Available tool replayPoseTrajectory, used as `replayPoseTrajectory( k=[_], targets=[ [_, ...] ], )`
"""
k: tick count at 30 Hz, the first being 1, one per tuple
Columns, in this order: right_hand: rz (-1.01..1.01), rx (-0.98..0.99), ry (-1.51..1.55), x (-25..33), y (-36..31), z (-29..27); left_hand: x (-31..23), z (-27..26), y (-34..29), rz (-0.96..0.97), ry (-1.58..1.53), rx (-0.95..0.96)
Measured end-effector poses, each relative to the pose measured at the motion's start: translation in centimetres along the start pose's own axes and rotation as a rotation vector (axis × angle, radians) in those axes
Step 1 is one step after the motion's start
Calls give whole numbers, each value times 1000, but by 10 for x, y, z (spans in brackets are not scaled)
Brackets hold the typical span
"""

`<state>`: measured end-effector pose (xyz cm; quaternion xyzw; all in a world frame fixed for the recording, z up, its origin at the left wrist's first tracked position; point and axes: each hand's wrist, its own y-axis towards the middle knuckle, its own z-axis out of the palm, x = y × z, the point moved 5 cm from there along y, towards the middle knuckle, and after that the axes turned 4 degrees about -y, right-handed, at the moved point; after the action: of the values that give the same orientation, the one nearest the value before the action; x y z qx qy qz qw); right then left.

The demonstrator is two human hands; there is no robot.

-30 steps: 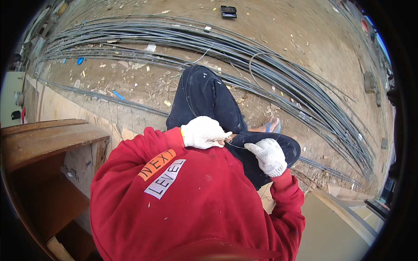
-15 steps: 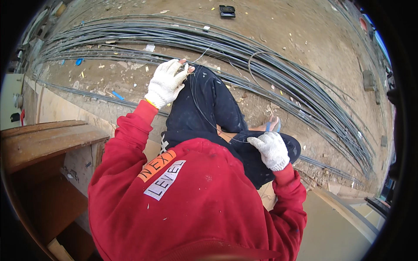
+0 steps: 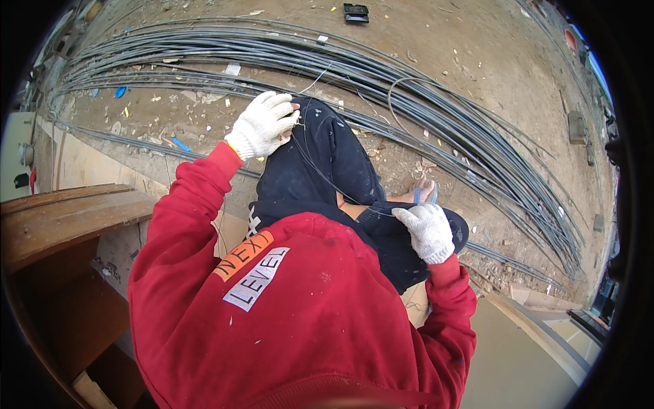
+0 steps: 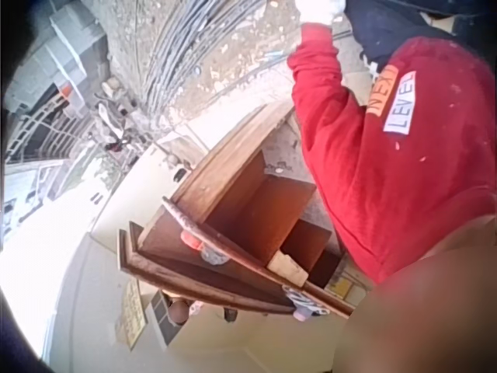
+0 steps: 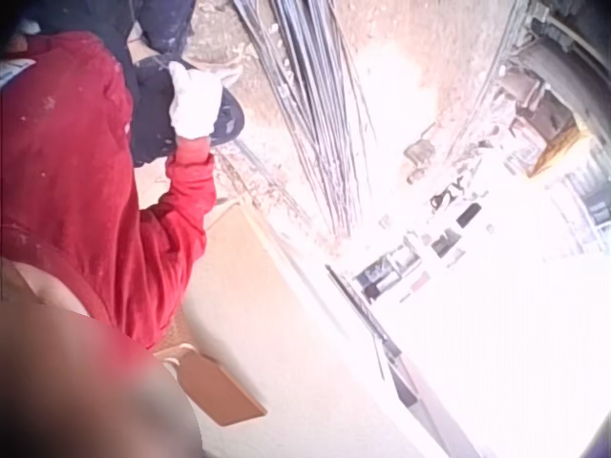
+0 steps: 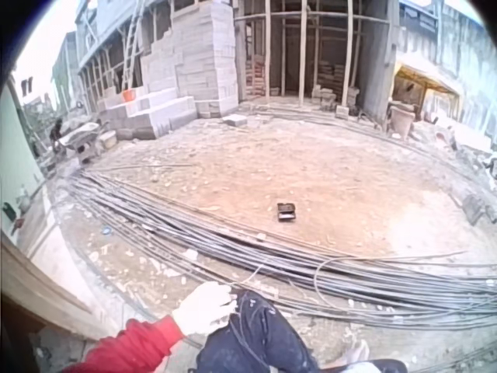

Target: The person sits on a chair and repeatedly twists thin metal wires by hand. They pull the wire taut, twist it into a coil, and then separate the strands. The person handles the wires one at a time, repeating the process throughout the clip.

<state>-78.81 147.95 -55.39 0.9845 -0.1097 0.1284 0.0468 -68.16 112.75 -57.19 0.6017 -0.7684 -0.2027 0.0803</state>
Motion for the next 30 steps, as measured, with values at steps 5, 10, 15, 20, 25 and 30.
replayPoseTrajectory(
  k=[5,10,15,20,25,30],
  targets=[
    [26,-65,-51,-11,-3,-8,-18,-4,-6,47,-124,195],
    [16,-158,-60,-18,-2,-17,-47,3,-17,-4,-265,303],
    [12,-159,-45,-17,3,-14,-64,1,-21,-17,-349,91],
    [21,-133,-42,-16,3,-14,-74,8,-27,64,-300,-18],
    [51,-123,-55,-16,2,-12,-72,11,-32,-42,-296,-4],
    [-5,-164,-78,-11,8,-19,-73,7,-20,-78,-209,-9]
  ],
)
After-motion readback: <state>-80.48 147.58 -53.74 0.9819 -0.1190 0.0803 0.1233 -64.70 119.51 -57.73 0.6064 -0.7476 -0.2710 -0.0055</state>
